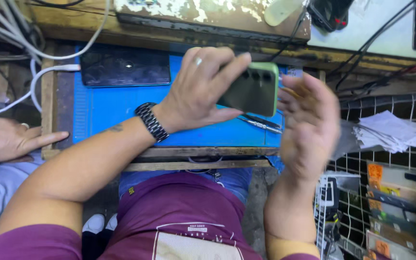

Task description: The person disassembles a mobile phone by removing the back cover and using tweezers to pry small components from the internal chassis.

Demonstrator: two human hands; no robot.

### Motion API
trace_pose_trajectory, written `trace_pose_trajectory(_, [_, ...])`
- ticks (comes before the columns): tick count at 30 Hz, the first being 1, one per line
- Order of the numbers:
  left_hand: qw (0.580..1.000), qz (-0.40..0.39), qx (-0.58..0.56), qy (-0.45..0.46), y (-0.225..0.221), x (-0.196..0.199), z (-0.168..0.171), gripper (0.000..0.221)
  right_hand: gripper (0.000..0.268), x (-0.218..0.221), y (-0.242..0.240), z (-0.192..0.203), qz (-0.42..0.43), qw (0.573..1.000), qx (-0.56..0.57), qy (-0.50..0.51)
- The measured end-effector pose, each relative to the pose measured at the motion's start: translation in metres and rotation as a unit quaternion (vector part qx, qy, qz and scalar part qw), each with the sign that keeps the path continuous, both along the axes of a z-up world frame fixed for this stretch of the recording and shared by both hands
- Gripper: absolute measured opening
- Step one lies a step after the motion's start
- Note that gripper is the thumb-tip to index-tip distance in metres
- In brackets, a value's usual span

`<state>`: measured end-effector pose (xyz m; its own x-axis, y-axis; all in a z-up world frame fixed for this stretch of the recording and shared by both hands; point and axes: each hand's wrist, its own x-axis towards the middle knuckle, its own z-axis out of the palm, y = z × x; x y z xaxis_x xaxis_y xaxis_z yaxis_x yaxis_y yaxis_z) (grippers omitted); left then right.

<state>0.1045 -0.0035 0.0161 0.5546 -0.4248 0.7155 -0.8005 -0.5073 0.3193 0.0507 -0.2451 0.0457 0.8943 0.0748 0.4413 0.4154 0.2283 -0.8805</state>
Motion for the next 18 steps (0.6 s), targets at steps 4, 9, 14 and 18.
trace_pose_trajectory(4, [0.991, 0.027, 0.085, -0.098, 0.005, 0.000, -0.003, 0.083, 0.054, 0.025, 0.001, -0.027, 0.070, 0.986, -0.070, 0.135])
trace_pose_trajectory(9, [0.970, 0.094, 0.150, -0.169, 0.007, 0.000, -0.006, 0.078, 0.034, 0.034, -0.004, -0.055, 0.074, 0.978, -0.072, 0.179])
trace_pose_trajectory(14, [0.995, 0.029, 0.046, 0.082, 0.010, -0.001, 0.005, 0.087, 0.025, 0.037, -0.024, -0.060, -0.023, 0.984, -0.122, 0.131])
trace_pose_trajectory(18, [0.970, 0.030, 0.013, 0.240, 0.007, -0.003, 0.018, 0.088, 0.017, 0.045, -0.044, -0.064, -0.203, 0.864, -0.461, 0.019])
